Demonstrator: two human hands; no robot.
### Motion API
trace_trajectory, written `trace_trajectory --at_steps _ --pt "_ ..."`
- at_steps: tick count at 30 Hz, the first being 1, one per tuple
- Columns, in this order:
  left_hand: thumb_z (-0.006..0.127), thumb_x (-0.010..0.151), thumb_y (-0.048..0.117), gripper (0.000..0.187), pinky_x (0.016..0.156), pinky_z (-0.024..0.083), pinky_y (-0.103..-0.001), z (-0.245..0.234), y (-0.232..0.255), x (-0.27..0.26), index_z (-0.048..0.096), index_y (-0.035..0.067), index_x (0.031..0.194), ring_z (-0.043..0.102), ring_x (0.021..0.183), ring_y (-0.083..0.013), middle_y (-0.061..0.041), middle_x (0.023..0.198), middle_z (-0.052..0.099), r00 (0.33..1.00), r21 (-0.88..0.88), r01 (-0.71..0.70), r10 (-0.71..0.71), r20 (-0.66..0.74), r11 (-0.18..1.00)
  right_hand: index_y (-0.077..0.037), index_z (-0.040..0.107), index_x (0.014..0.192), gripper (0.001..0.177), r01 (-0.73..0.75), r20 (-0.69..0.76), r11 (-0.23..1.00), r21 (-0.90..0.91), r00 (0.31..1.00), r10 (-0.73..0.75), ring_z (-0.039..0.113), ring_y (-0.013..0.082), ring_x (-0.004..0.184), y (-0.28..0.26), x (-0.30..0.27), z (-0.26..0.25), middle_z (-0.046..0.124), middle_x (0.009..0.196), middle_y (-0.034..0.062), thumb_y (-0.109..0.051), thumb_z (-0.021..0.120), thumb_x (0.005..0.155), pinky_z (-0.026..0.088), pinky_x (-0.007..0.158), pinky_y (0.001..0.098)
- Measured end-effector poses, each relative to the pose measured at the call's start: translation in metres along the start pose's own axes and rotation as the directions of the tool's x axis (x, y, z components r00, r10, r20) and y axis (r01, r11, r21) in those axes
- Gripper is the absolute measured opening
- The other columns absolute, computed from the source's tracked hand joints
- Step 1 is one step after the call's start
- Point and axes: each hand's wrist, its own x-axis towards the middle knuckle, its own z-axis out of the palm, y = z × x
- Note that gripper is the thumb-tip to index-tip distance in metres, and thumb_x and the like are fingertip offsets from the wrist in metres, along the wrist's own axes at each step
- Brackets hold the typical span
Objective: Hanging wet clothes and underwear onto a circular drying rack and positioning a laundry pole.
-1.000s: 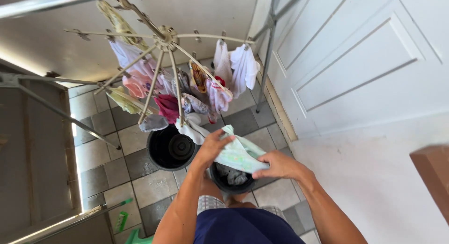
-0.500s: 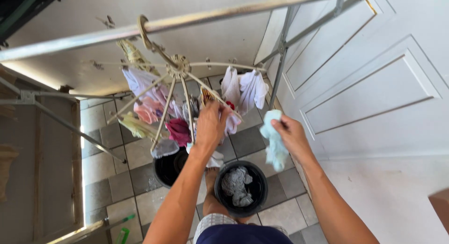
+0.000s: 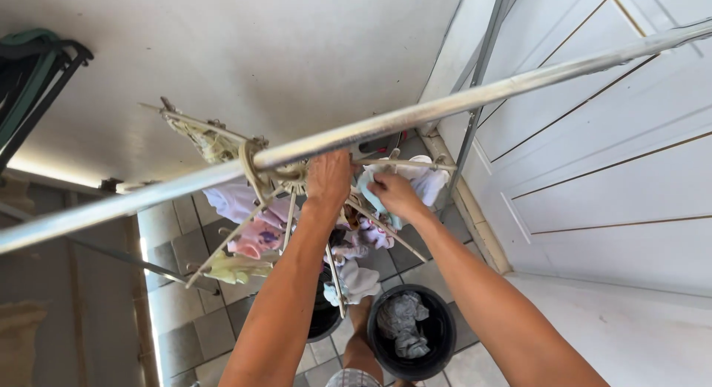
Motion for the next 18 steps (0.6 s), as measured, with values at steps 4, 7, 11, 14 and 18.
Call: trace_trajectory --at_steps 4,7,11,14,18 --pt "0.086 0.068 0.02 0.055 0.09 0.05 -0.05 0.005 -0.013 0.004 0.065 -0.002 0.114 0.066 0.102 -0.0401 -0.023 0.104 0.069 0.971 0.026 -0.21 0.211 -0.116 0.977 -0.006 0.067 0.112 0.031 -0.151 -0.062 0.849 0.506 0.975 0.211 0.064 0.0162 0.081 0.001 0.025 0.012 0.073 0.091 0.0037 -0.034 0.062 0.099 0.05 0.073 0.0355" --pt "0.078 0.084 0.018 0.038 0.088 0.05 -0.052 0.017 -0.021 0.003 0.066 0.001 0.116 0.067 0.102 -0.038 -0.02 0.104 0.07 0.979 0.057 -0.203 0.204 -0.022 0.978 0.004 0.07 0.114 0.035 -0.361 0.191 0.481 0.799 0.911 0.367 0.051 0.0209 0.079 0.006 0.027 0.019 0.065 0.093 0.0123 -0.029 0.061 0.107 0.045 0.066 0.0356" --pt "0.074 0.09 0.027 0.033 0.085 0.051 -0.053 0.029 -0.032 0.002 0.07 0.003 0.111 0.067 0.097 -0.0418 -0.022 0.1 0.071 0.973 -0.061 -0.22 0.215 -0.077 0.973 0.002 0.059 0.123 0.026 -0.229 0.182 0.116 0.967 0.929 0.321 0.061 0.0209 0.094 -0.021 0.019 0.015 0.063 0.107 0.013 -0.017 0.055 0.106 0.056 0.084 0.0355" --pt "0.072 0.092 0.026 0.028 0.083 0.051 -0.054 0.034 -0.035 0.001 0.073 0.003 0.108 0.067 0.094 -0.0432 -0.023 0.098 0.072 0.967 -0.16 -0.231 0.209 -0.145 0.96 0.0 0.056 0.122 0.022 -0.083 0.114 -0.108 0.991 0.943 0.313 0.07 0.0247 0.104 -0.029 0.014 0.013 0.069 0.116 0.0153 -0.01 0.052 0.103 0.06 0.093 0.0392" --pt "0.072 0.093 0.028 0.03 0.077 0.049 -0.056 0.022 -0.028 -0.005 0.073 0.001 0.107 0.066 0.088 -0.0455 -0.024 0.094 0.071 0.961 -0.207 -0.241 0.204 -0.185 0.948 -0.004 0.053 0.123 0.022 -0.014 0.05 -0.124 0.992 0.955 0.294 0.068 0.0292 0.104 -0.03 0.007 0.01 0.069 0.115 0.0146 -0.008 0.049 0.102 0.058 0.09 0.0442"
